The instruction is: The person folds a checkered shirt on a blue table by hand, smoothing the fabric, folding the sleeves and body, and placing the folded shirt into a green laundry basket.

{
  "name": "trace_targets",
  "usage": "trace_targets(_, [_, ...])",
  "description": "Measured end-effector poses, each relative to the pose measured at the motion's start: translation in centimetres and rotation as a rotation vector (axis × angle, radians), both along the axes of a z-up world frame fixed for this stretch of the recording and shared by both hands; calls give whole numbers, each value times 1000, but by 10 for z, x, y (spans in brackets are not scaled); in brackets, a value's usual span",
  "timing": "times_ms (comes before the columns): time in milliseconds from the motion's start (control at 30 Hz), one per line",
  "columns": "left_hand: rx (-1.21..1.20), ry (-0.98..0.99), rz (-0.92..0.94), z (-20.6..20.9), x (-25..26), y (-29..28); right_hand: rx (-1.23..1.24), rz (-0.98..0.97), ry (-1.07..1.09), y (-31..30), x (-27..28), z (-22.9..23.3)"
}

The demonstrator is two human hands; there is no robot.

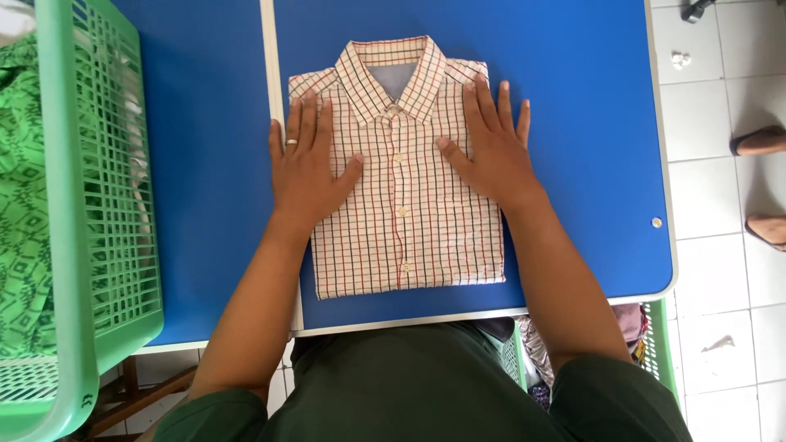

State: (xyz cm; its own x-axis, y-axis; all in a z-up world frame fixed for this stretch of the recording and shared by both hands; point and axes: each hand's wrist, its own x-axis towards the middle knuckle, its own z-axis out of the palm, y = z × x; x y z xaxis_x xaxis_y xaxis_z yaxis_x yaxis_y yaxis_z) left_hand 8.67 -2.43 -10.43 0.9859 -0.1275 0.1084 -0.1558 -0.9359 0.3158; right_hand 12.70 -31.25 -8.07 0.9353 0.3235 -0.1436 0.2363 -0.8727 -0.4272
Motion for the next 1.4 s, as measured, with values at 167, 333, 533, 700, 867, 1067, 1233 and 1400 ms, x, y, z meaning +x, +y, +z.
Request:
trace_targets(167, [-66, -47, -48, 0, -2, 2, 29, 16, -3, -2, 0, -2])
trace_targets(333, [-100, -247, -84, 8, -9, 1, 63, 61, -19, -1, -7, 6])
trace_targets(533, [-137, -256, -298, 32, -31, -9, -37, 240, -140, 18, -41, 37])
trace_targets(700, [79, 13, -258, 27, -93, -33, -95, 385, 26, 45, -113, 24])
trace_targets(867, [78, -14, -220, -2, -126, -32, -135, 344, -11, 30, -136, -17])
trace_targets(1067, [34, -143, -192, -10, -129, -30, -150, 171, -150, -10, -146, -26])
trace_targets(1233, [42, -18, -114, -15, -134, -18, -140, 30, -89, -34, -145, -28])
trace_targets(1400, [65, -101, 3, -3, -143, -16, -30, -30, -190, -22, -149, -14])
